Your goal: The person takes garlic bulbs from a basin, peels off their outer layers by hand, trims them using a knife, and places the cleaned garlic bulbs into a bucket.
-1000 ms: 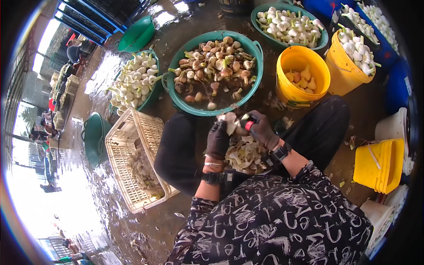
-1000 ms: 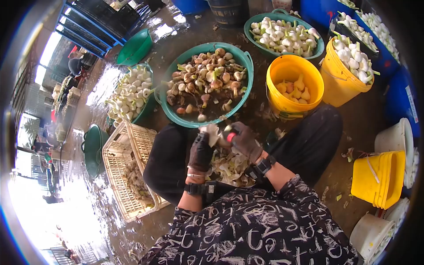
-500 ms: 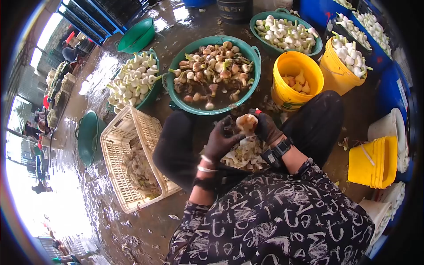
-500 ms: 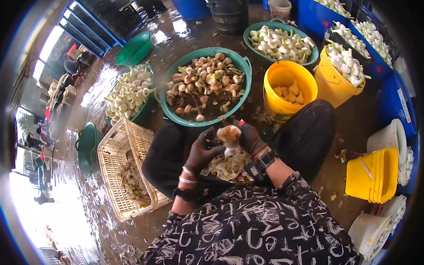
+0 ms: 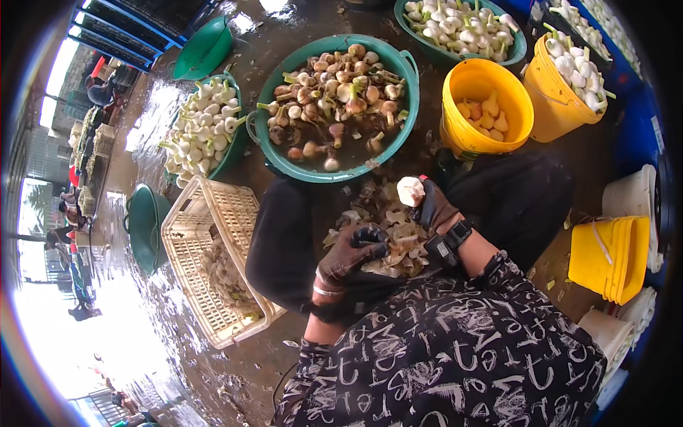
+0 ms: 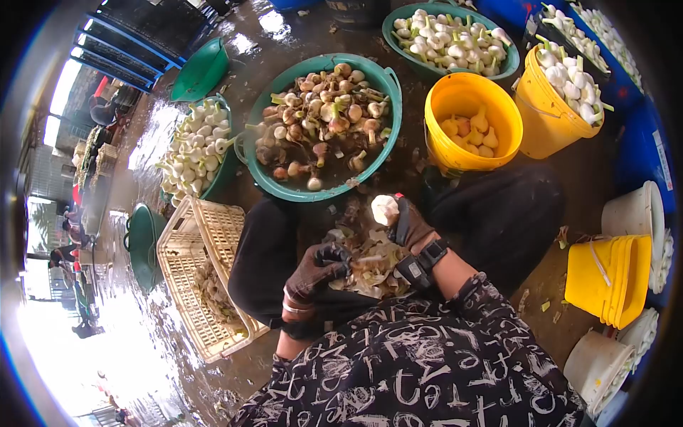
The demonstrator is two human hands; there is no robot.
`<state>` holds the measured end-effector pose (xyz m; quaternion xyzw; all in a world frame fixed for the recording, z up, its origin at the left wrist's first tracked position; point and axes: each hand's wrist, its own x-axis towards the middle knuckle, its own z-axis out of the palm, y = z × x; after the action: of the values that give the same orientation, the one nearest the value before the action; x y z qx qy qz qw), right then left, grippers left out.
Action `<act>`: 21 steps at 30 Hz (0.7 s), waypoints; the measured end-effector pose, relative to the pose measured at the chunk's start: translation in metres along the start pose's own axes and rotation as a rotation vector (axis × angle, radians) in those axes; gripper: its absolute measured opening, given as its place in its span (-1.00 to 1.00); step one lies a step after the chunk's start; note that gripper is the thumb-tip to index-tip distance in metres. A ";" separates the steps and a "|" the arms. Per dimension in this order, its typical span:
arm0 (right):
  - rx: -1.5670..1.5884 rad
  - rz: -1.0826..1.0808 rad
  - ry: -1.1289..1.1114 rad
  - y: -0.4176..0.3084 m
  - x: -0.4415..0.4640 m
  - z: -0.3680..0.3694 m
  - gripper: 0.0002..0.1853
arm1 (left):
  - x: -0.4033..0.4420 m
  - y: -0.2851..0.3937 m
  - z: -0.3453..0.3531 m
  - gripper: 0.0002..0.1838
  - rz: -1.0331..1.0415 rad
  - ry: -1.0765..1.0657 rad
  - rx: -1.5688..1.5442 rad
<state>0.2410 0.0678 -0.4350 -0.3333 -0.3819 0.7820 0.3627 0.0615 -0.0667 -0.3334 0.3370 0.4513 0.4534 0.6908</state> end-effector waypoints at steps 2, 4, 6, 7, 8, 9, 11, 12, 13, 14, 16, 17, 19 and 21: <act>-0.225 -0.131 -0.049 0.012 0.002 -0.012 -0.61 | 0.018 -0.015 -0.002 -0.61 0.109 0.165 0.451; 0.347 0.216 -0.056 0.014 0.010 -0.015 -0.63 | 0.037 -0.013 0.009 -0.55 0.225 0.452 0.949; 0.180 0.292 0.066 0.006 0.011 -0.009 -0.63 | 0.059 -0.020 0.015 -0.57 0.339 0.483 0.854; 0.001 0.368 0.183 0.003 0.011 -0.007 -0.64 | 0.068 -0.022 0.019 -0.59 0.457 0.519 0.747; -0.182 0.174 0.173 0.005 0.008 -0.003 -0.64 | 0.074 -0.023 0.023 -0.65 0.408 0.517 0.776; -0.178 0.177 0.174 -0.001 0.005 0.001 -0.64 | 0.078 -0.025 0.024 -0.65 0.403 0.516 0.779; -0.095 0.366 0.102 -0.021 -0.002 0.006 -0.67 | 0.088 -0.029 0.022 -0.73 0.503 0.480 0.752; -0.090 0.366 0.109 -0.018 -0.003 0.003 -0.67 | 0.091 -0.033 0.022 -0.82 0.442 0.483 0.455; -0.137 0.268 0.041 -0.013 -0.004 -0.002 -0.65 | 0.091 -0.037 0.022 -0.82 0.438 0.480 0.454; -0.182 0.168 -0.030 -0.009 -0.004 -0.006 -0.62 | 0.091 -0.040 0.020 -0.86 0.397 0.499 0.328; -0.462 -0.030 -0.143 -0.009 -0.003 -0.008 -0.64 | 0.087 -0.039 0.017 -0.90 0.348 0.518 0.206; -0.606 -0.127 -0.207 -0.009 -0.004 -0.008 -0.64 | 0.084 -0.037 0.014 -0.92 0.313 0.466 0.269; -0.839 -0.397 -0.265 -0.011 -0.007 -0.008 -0.69 | 0.077 -0.027 0.012 -0.94 0.279 0.417 0.330; -0.933 -0.561 -0.264 -0.012 -0.008 -0.010 -0.68 | 0.065 -0.015 0.020 -0.93 0.180 0.233 0.445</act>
<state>0.2566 0.0703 -0.4278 -0.2432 -0.8037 0.4388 0.3199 0.0966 -0.0122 -0.3598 0.4650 0.5844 0.4383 0.5001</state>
